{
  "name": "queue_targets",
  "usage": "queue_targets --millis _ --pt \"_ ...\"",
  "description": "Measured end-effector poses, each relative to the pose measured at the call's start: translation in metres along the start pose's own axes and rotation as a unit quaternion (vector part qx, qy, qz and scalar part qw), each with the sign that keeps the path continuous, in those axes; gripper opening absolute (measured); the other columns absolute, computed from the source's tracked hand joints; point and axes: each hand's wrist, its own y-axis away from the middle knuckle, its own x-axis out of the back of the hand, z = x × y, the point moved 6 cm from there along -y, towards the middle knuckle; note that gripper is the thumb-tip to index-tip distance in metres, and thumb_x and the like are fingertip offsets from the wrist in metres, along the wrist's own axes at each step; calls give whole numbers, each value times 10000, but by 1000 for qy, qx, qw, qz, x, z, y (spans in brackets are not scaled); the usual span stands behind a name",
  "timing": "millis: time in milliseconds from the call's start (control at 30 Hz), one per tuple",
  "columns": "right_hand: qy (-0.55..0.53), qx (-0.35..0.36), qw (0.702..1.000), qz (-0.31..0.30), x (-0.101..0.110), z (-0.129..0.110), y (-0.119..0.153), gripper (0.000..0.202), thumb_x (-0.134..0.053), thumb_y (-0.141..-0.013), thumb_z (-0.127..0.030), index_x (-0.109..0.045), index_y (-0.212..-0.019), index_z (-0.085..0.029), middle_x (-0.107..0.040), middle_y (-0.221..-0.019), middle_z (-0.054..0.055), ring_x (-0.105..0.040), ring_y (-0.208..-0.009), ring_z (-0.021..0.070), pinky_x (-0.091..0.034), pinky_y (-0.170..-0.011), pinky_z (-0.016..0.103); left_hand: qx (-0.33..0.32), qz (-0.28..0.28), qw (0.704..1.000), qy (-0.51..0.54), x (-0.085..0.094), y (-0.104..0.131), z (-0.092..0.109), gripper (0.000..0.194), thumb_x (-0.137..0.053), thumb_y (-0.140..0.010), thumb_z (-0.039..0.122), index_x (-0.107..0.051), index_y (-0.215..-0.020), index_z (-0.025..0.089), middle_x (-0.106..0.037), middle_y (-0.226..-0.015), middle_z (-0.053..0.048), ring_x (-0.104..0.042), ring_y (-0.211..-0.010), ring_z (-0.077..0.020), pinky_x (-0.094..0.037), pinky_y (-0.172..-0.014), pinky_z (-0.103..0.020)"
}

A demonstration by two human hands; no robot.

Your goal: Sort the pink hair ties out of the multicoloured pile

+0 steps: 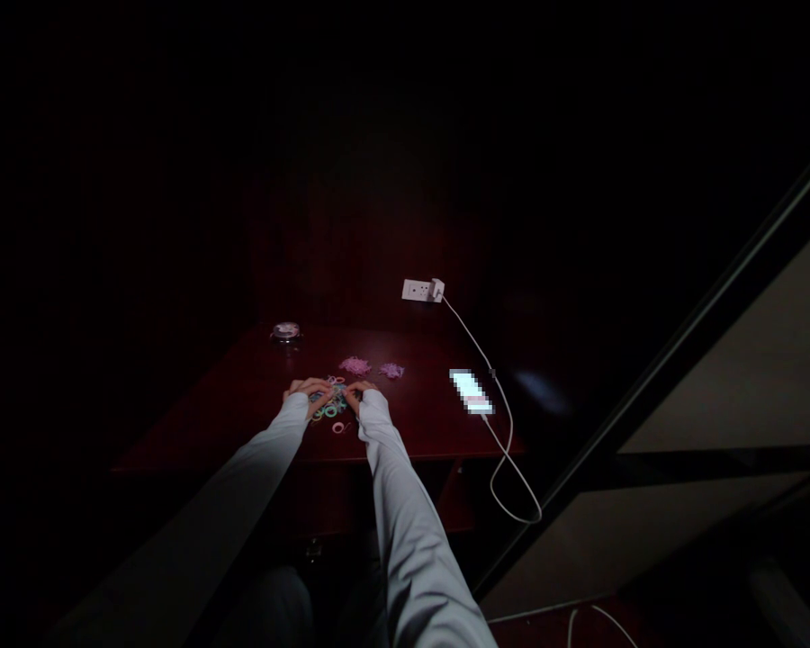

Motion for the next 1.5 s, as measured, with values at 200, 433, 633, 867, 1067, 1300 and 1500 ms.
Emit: queue_targets --millis 200,433,633,867,1067,1300,1500 --pt "-20 2 1000 2 0 2 -1 181 -692 -943 -376 -796 -886 -240 -755 -886 43 -648 -866 215 -524 -865 333 5 -9 1000 -7 -3 -1 -2 139 -746 -958 312 -855 -876 283 -832 -1240 -30 -660 -1190 -282 -457 -1103 -461" --pt "-45 -5 999 6 -1 1 -1 172 -707 -933 -350 -799 -861 -224 -740 -866 37 -630 -819 200 -511 -826 318 7 -11 1000 -13 -5 -3 -4 68 -794 -919 309 -853 -931 277 -820 -1270 -48 -662 -1214 -304 -449 -1126 -497" --pt "-71 3 997 12 -3 4 -3 174 -729 -921 -373 -804 -862 -227 -744 -862 33 -623 -821 202 -506 -826 324 -9 -26 999 -17 -6 -1 0 139 -795 -922 369 -890 -987 290 -799 -1354 -44 -630 -1286 -344 -423 -1141 -536" --pt "-107 22 994 14 -6 8 -3 258 -722 -928 -460 -805 -869 -223 -750 -866 42 -607 -802 202 -497 -810 331 0 -57 998 -34 -10 -3 -4 157 -776 -936 384 -900 -970 294 -783 -1399 -28 -598 -1330 -348 -416 -1135 -506" --pt "-118 15 993 24 -6 10 -3 295 -723 -913 -502 -800 -848 -224 -734 -844 39 -591 -777 197 -490 -771 320 5 -48 998 -36 -11 -4 -6 102 -792 -903 327 -886 -908 288 -804 -1340 -30 -618 -1283 -344 -441 -1087 -497" --pt "-137 9 990 38 -9 18 -5 314 -699 -907 -515 -785 -846 -220 -717 -837 40 -576 -770 194 -482 -751 318 -1 -30 999 -38 -11 -3 -4 97 -800 -905 307 -871 -862 257 -805 -1331 -51 -629 -1268 -339 -457 -1081 -497" --pt "-157 6 987 27 -11 20 -6 335 -701 -911 -542 -777 -861 -219 -715 -840 44 -575 -760 200 -480 -742 325 10 -17 999 -45 -9 -4 -3 57 -832 -889 325 -849 -860 279 -805 -1322 -3 -652 -1241 -307 -479 -1077 -476"
